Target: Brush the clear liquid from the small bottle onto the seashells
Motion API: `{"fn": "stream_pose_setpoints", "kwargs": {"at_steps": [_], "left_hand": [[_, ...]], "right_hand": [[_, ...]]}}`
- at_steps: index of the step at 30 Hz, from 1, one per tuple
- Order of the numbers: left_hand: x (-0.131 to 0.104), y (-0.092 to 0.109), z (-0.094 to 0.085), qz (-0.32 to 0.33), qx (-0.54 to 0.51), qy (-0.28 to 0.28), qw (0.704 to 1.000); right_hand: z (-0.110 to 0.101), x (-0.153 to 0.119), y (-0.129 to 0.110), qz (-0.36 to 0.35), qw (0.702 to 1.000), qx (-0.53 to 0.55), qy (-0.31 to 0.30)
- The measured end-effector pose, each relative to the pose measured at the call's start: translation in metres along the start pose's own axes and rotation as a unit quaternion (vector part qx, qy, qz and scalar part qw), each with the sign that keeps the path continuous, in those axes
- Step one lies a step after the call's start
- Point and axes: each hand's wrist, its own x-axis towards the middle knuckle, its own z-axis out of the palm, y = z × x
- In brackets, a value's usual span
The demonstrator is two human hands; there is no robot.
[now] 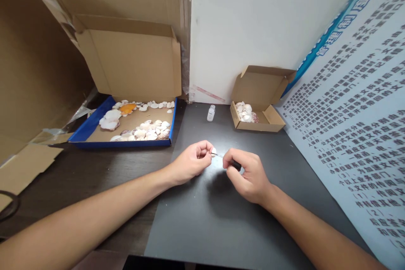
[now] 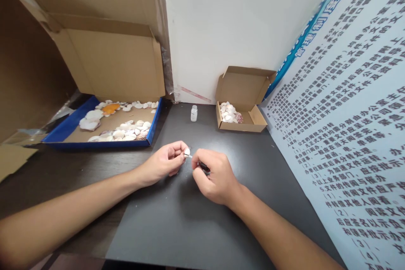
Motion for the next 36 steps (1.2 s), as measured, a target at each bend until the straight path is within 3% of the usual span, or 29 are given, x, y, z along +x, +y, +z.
{"fn": "stream_pose_setpoints", "kwargs": {"at_steps": [5, 8, 21, 25, 28, 31, 34, 36], "left_hand": [[-0.002, 0.002, 0.004, 0.042, 0.043, 0.007, 0.998], [-0.001, -0.001, 0.004, 0.056, 0.068, 0.015, 0.996], [-0.001, 0.000, 0.003, 0.042, 0.084, 0.024, 0.995], [-0.001, 0.000, 0.002, 0.046, 0.083, 0.028, 0.995], [0.000, -0.002, 0.002, 0.052, 0.068, 0.028, 0.996], [0.001, -0.002, 0.001, 0.042, 0.053, 0.017, 0.998], [0.002, -0.002, 0.000, 0.041, 0.060, 0.017, 0.997], [0.001, -0.001, 0.000, 0.042, 0.066, 0.020, 0.997]], "right_hand": [[0.000, 0.002, 0.000, 0.014, 0.999, -0.023, 0.034], [-0.001, 0.002, 0.000, -0.004, 1.000, -0.013, 0.002], [-0.001, 0.002, 0.005, 0.070, 0.997, -0.040, 0.019], [-0.003, 0.004, 0.002, 0.093, 0.995, 0.023, 0.022], [-0.011, 0.010, -0.025, 0.082, 0.985, 0.150, -0.018], [-0.023, 0.021, -0.075, 0.051, 0.951, 0.292, -0.087], [-0.034, 0.035, -0.124, -0.049, 0.922, 0.349, -0.157], [-0.040, 0.044, -0.147, -0.047, 0.921, 0.327, -0.207]]}}
